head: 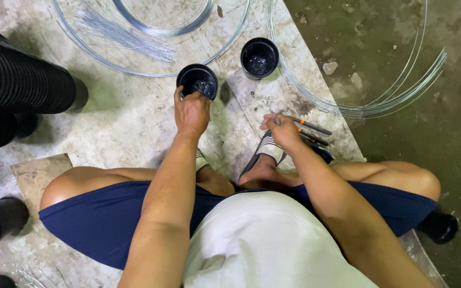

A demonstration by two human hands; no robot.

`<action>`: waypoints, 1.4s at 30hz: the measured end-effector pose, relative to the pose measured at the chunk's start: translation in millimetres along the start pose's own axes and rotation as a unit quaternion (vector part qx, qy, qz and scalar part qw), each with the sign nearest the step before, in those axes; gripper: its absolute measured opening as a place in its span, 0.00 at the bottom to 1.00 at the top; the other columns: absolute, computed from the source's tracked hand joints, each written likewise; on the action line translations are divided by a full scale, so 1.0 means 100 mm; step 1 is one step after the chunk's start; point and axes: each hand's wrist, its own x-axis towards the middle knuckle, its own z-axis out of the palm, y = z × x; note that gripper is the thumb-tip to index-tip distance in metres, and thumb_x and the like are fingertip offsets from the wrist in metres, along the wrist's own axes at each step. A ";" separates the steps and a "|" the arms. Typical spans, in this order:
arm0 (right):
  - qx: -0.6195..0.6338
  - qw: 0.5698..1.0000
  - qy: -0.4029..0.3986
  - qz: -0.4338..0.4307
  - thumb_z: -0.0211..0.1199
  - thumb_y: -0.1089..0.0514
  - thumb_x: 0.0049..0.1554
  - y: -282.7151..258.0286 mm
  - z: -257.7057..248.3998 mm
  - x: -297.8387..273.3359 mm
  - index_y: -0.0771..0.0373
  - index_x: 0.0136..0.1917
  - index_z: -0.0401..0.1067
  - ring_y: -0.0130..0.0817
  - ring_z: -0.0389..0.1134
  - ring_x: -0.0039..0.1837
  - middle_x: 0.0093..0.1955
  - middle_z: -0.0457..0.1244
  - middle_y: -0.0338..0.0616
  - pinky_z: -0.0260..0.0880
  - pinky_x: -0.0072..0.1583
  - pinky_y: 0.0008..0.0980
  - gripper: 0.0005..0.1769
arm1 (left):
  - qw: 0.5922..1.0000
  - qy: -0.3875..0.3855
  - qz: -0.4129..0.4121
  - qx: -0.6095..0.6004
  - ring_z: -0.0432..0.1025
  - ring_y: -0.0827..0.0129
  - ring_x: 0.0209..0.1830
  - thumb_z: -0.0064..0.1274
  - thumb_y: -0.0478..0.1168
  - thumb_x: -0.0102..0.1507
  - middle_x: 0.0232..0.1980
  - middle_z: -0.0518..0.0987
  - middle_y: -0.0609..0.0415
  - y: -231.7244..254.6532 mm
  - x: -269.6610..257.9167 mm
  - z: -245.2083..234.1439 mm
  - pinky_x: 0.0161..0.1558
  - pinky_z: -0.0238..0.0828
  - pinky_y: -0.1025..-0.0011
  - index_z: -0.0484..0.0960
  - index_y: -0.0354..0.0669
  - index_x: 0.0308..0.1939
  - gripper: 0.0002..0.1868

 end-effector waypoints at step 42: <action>0.072 0.989 -0.093 -0.086 0.66 0.61 0.63 -1.58 0.09 -0.99 0.65 0.56 0.72 0.14 0.53 0.32 0.35 0.60 0.28 0.51 0.34 0.18 0.09 | 0.748 -0.225 -0.135 -0.610 0.72 0.81 0.37 0.58 0.39 0.65 0.38 0.83 0.61 0.76 -0.07 -0.90 0.43 0.69 0.79 0.86 0.37 0.41 0.08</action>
